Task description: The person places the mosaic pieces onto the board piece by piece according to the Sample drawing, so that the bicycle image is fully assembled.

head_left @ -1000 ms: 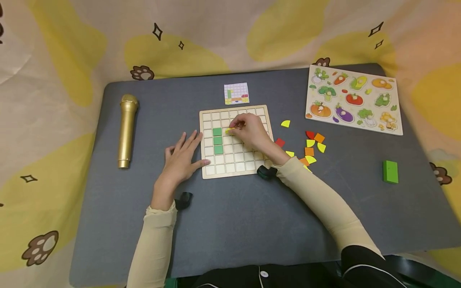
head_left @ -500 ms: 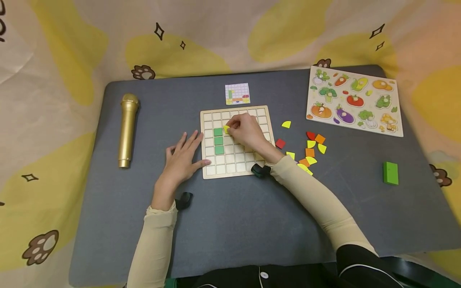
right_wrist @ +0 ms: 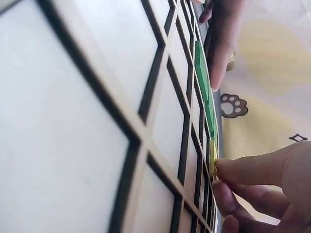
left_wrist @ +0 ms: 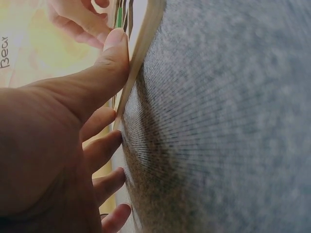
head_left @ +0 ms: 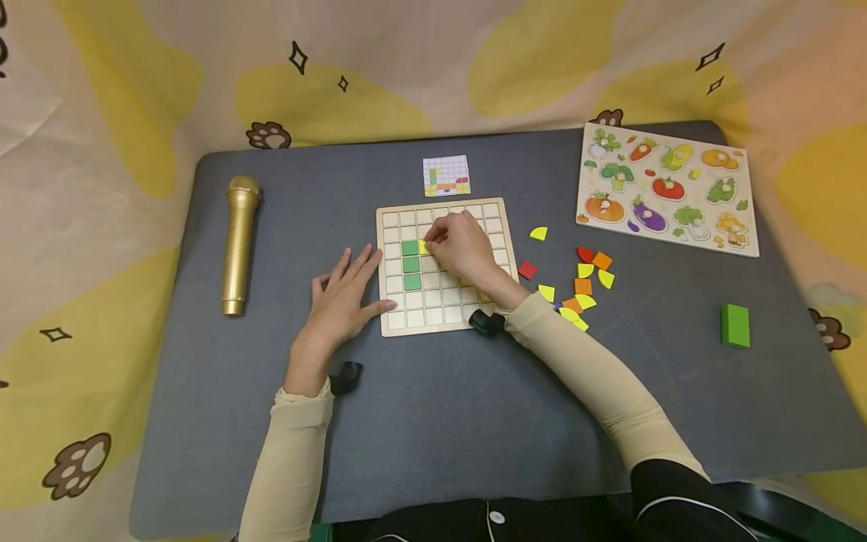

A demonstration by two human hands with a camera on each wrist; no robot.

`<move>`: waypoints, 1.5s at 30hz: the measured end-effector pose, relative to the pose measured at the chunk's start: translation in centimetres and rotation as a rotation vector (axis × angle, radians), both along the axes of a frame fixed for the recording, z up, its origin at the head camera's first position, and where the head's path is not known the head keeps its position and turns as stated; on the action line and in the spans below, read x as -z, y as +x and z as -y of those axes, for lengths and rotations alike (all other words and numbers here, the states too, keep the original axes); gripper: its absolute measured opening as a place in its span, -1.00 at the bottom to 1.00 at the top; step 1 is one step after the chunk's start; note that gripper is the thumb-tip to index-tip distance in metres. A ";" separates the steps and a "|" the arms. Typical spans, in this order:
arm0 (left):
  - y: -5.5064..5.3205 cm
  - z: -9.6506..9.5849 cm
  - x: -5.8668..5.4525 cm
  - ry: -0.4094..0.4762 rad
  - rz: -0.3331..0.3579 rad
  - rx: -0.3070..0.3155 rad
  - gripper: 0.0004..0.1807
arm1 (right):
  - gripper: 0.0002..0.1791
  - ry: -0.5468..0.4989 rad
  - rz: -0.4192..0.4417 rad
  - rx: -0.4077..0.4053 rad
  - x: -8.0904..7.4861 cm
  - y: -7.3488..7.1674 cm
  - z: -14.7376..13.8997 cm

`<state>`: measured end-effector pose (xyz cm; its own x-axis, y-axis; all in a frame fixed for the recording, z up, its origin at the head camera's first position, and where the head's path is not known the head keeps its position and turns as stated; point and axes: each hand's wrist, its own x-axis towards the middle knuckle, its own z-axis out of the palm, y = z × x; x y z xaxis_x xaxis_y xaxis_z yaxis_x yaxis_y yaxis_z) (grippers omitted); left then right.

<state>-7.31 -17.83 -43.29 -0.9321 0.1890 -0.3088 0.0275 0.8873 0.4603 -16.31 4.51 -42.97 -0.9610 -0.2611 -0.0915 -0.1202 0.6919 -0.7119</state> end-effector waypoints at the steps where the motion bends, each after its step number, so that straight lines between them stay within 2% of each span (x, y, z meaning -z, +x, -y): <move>1: 0.0 0.0 0.0 -0.001 0.000 0.000 0.06 | -0.92 0.002 0.000 -0.001 0.0 0.0 0.0; 9: 0.0 0.1 0.1 0.001 -0.001 0.006 0.06 | -0.93 -0.006 0.024 -0.024 -0.1 0.0 -0.2; 13: 0.0 0.1 0.1 0.004 -0.003 0.009 0.06 | -0.91 -0.022 0.046 0.002 -0.1 -0.3 -1.0; 18: 0.0 0.1 0.1 0.012 -0.007 0.007 0.07 | -0.90 -0.041 0.047 0.067 -0.1 -1.0 -3.4; 23: 0.0 0.1 0.1 0.016 -0.004 0.010 0.07 | -0.83 0.001 0.028 0.115 -0.2 -1.6 -6.9; 30: 0.0 0.2 0.1 0.013 -0.004 0.015 0.07 | -0.76 0.054 -0.006 0.128 -0.1 -1.6 -12.3; 33: 0.0 0.2 0.1 0.013 0.001 0.017 0.07 | -0.71 0.082 0.007 0.137 -0.2 -1.3 -14.1; 40: 0.0 0.2 0.0 0.015 0.000 0.017 0.07 | -0.68 0.109 0.085 0.170 -0.8 -0.5 -16.0; 45: 0.0 0.2 0.0 0.012 -0.002 0.025 0.07 | -0.73 0.102 0.066 0.178 -0.6 -0.4 -16.1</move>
<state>-7.26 -18.02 -43.29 -0.9278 0.2158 -0.3043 0.0505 0.8809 0.4707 -16.67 20.58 -42.41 -0.9821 -0.0737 -0.1733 0.0552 0.7671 -0.6391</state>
